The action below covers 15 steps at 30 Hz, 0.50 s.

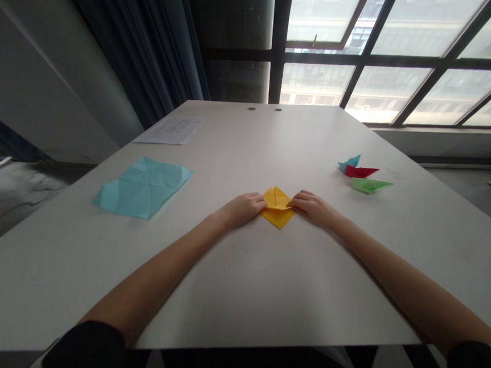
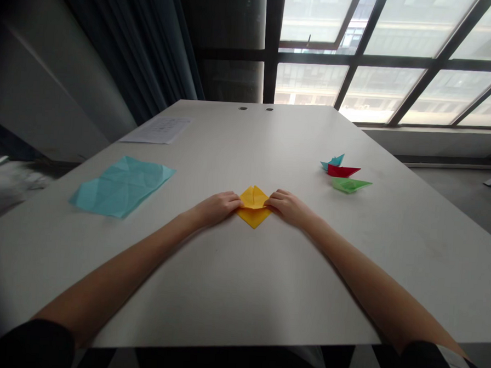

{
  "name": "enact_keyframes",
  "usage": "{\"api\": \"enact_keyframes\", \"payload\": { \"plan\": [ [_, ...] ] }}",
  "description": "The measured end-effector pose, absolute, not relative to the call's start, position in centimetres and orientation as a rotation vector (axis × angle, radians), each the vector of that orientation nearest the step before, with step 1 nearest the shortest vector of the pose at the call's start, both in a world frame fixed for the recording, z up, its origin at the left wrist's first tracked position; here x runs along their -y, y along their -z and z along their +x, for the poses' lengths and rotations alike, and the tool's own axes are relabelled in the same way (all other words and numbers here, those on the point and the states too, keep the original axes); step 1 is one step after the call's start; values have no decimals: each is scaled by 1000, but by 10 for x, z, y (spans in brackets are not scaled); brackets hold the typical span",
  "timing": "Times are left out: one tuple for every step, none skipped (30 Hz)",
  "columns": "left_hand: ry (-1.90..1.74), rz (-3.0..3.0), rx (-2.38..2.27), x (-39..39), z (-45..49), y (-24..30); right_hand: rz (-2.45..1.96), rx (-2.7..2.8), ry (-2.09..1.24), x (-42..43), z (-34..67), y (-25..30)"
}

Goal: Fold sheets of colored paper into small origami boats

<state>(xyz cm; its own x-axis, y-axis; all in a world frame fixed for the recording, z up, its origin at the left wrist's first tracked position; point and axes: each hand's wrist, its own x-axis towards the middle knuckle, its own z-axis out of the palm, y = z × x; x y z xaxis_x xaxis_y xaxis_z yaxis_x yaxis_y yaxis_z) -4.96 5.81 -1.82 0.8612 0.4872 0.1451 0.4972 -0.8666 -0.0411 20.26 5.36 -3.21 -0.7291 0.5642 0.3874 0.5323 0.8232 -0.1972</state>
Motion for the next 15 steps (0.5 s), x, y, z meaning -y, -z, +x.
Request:
{"api": "enact_keyframes", "payload": {
  "plan": [
    [180, -2947, 762, -58, -50, 18, -811, 2585, -61, -54, 203, 33],
    [161, -2937, 743, -57, -50, 17, -803, 2603, -20, -54, 204, 34],
    [142, -2926, 725, -57, -50, 17, -792, 2625, 19, -54, 205, 34],
    [122, -2915, 708, -56, -50, 16, -777, 2649, 51, -53, 206, 35],
    [96, -2902, 693, -55, -50, 16, -763, 2672, 74, -53, 207, 35],
    [68, -2885, 683, -54, -50, 15, -754, 2687, 90, -52, 208, 35],
    [37, -2866, 678, -53, -49, 15, -750, 2697, 100, -51, 209, 34],
    [9, -2841, 679, -51, -48, 14, -751, 2703, 108, -50, 210, 34],
    [-15, -2815, 683, -49, -47, 14, -755, 2708, 117, -49, 210, 33],
    [-31, -2788, 688, -48, -47, 13, -764, 2714, 130, -48, 211, 33],
    [-40, -2763, 695, -46, -45, 13, -775, 2721, 145, -47, 211, 33],
    [-47, -2743, 703, -43, -44, 13, -786, 2728, 160, -46, 211, 33],
    [-57, -2729, 717, -41, -43, 13, -797, 2734, 171, -45, 211, 33],
    [-70, -2719, 739, -38, -42, 13, -809, 2735, 175, -44, 212, 33],
    [-85, -2712, 769, -35, -40, 13, -818, 2732, 170, -44, 213, 34]
  ]
}}
